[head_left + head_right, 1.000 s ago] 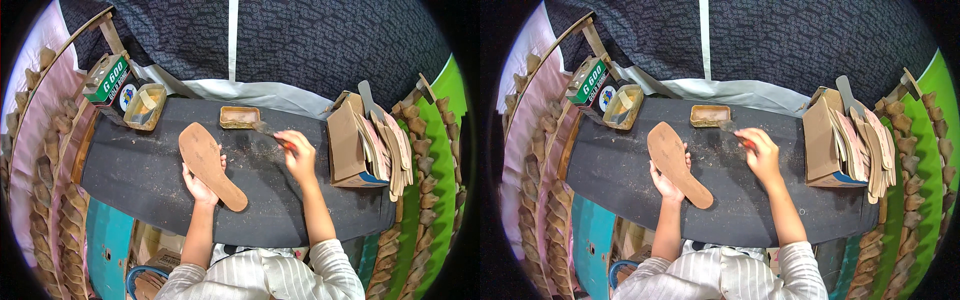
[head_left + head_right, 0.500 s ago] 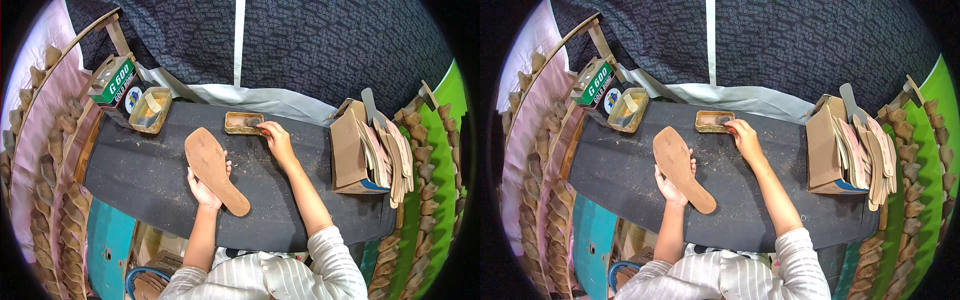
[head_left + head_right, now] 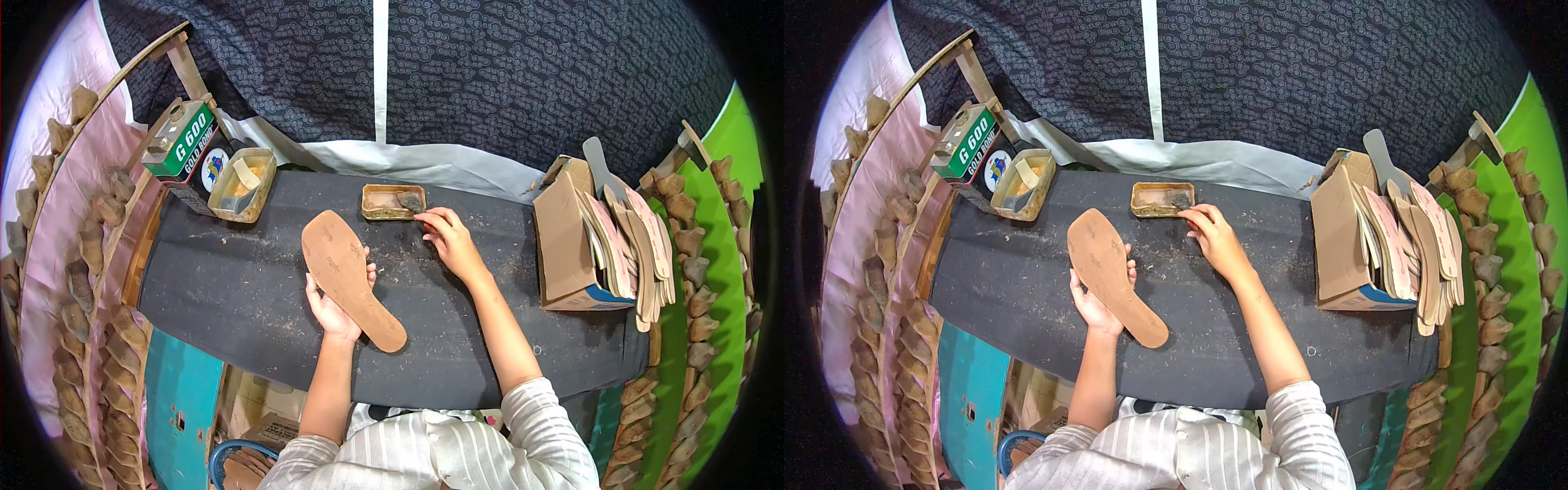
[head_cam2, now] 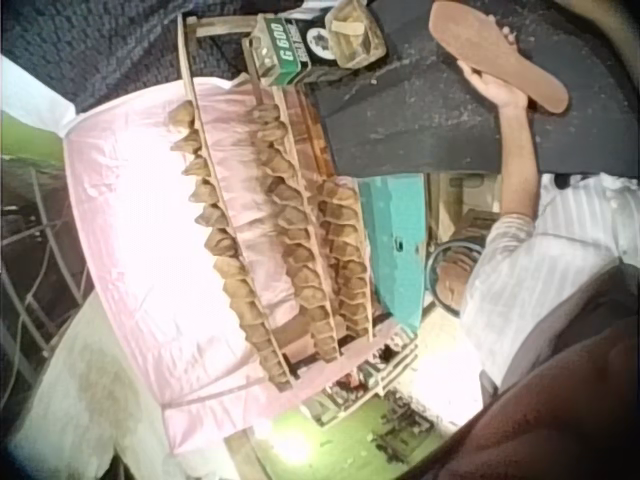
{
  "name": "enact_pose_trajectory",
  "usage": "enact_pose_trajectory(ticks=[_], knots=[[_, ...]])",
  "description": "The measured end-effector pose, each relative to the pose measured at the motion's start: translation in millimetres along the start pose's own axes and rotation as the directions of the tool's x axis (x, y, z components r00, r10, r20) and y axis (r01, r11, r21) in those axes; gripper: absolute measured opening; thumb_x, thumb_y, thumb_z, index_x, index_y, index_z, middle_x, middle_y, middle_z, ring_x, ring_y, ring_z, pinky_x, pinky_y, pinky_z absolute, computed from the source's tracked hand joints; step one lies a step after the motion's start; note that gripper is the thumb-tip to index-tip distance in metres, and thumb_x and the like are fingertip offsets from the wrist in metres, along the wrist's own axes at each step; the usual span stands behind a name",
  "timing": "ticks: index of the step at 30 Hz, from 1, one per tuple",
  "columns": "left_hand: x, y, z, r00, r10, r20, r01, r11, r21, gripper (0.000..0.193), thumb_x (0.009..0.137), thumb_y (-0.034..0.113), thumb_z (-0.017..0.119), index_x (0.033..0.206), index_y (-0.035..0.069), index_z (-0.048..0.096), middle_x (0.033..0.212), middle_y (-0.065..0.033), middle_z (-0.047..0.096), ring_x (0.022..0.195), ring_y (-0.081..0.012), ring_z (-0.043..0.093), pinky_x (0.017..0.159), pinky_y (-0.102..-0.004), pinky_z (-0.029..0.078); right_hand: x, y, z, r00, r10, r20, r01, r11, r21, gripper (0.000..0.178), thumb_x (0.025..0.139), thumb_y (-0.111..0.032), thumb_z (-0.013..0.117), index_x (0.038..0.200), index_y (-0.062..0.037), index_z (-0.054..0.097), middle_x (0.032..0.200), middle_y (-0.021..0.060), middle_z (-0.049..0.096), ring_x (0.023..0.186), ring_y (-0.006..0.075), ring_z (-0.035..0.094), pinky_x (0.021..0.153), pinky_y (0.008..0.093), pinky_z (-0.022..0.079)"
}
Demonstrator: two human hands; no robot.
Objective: The person picks up a shoe sole from a box, dips a small brush into adhesive, and spreads the glue across the surface of the sole.
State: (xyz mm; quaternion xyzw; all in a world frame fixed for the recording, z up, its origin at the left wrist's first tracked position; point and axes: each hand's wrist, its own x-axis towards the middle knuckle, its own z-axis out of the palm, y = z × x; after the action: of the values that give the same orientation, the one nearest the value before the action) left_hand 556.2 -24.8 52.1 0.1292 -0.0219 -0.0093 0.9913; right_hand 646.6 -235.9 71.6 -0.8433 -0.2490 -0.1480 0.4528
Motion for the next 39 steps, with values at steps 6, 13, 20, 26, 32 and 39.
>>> enact_pose_trajectory(ticks=[6,13,20,26,32,39], knots=[[1,-1,0,1.0,-0.013,0.009,0.013,0.999,0.033,0.073,0.091,0.057,0.028,0.138,0.002,0.034,0.13,-0.0226,0.047,0.102,-0.0317,0.057,0.092,-0.0386,0.047,-15,-29,-11,0.959,-0.179,-0.218,0.078,0.911,-0.405,0.036,0.074,-0.002,0.067,0.108,-0.0121,0.061,0.11,0.0113,0.054,0.104,0.0318,0.052,0.087,0.041,0.045],[1,0,-2,0.998,-0.035,0.053,0.038,0.998,-0.056,0.073,0.091,0.056,0.032,0.139,0.001,0.032,0.132,-0.0251,0.044,0.11,-0.0335,0.054,0.097,-0.0393,0.045,-70,-112,0,0.993,-0.018,-0.12,0.011,0.998,-0.054,0.035,0.077,-0.019,0.071,0.109,-0.0084,0.061,0.106,0.0124,0.057,0.101,0.0306,0.054,0.089,0.0393,0.045],[1,-11,9,0.999,0.011,0.031,-0.01,0.999,-0.036,0.072,0.091,0.056,0.033,0.139,0.001,0.032,0.133,-0.0243,0.044,0.112,-0.0335,0.053,0.099,-0.0398,0.043,-104,-119,29,0.981,0.144,0.128,-0.155,0.985,0.073,0.085,0.065,-0.028,0.083,0.134,-0.0074,0.039,0.123,0.0175,0.048,0.111,0.0317,0.052,0.09,0.0391,0.047],[-10,-15,18,0.998,0.047,0.04,-0.046,0.998,-0.034,0.069,0.093,0.055,0.032,0.139,0.004,0.032,0.132,-0.0224,0.045,0.113,-0.0332,0.052,0.099,-0.0398,0.043,-108,-116,30,0.991,0.083,0.104,-0.083,0.997,-0.002,0.08,0.066,-0.026,0.08,0.133,-0.0084,0.04,0.116,0.0161,0.051,0.104,0.0333,0.056,0.086,0.0404,0.049],[-39,-12,18,0.996,0.082,-0.039,-0.074,0.98,0.183,0.066,0.093,0.055,0.036,0.139,0.007,0.033,0.132,-0.0157,0.047,0.118,-0.0315,0.05,0.099,-0.0423,0.043,-112,-122,23,0.995,0.068,0.072,-0.063,0.996,-0.064,0.07,0.068,-0.023,0.077,0.13,-0.0125,0.046,0.112,0.0135,0.053,0.1,0.0331,0.058,0.083,0.0404,0.05],[-72,-13,29,0.962,0.223,-0.156,-0.169,0.939,0.298,0.053,0.096,0.04,0.044,0.137,0.009,0.034,0.133,-0.009,0.046,0.119,-0.0242,0.048,0.099,-0.0421,0.043,-125,-124,11,0.997,0.03,0.077,-0.026,0.998,-0.062,0.068,0.066,-0.02,0.077,0.127,-0.0134,0.05,0.11,0.0114,0.055,0.099,0.0319,0.058,0.083,0.0398,0.049]])
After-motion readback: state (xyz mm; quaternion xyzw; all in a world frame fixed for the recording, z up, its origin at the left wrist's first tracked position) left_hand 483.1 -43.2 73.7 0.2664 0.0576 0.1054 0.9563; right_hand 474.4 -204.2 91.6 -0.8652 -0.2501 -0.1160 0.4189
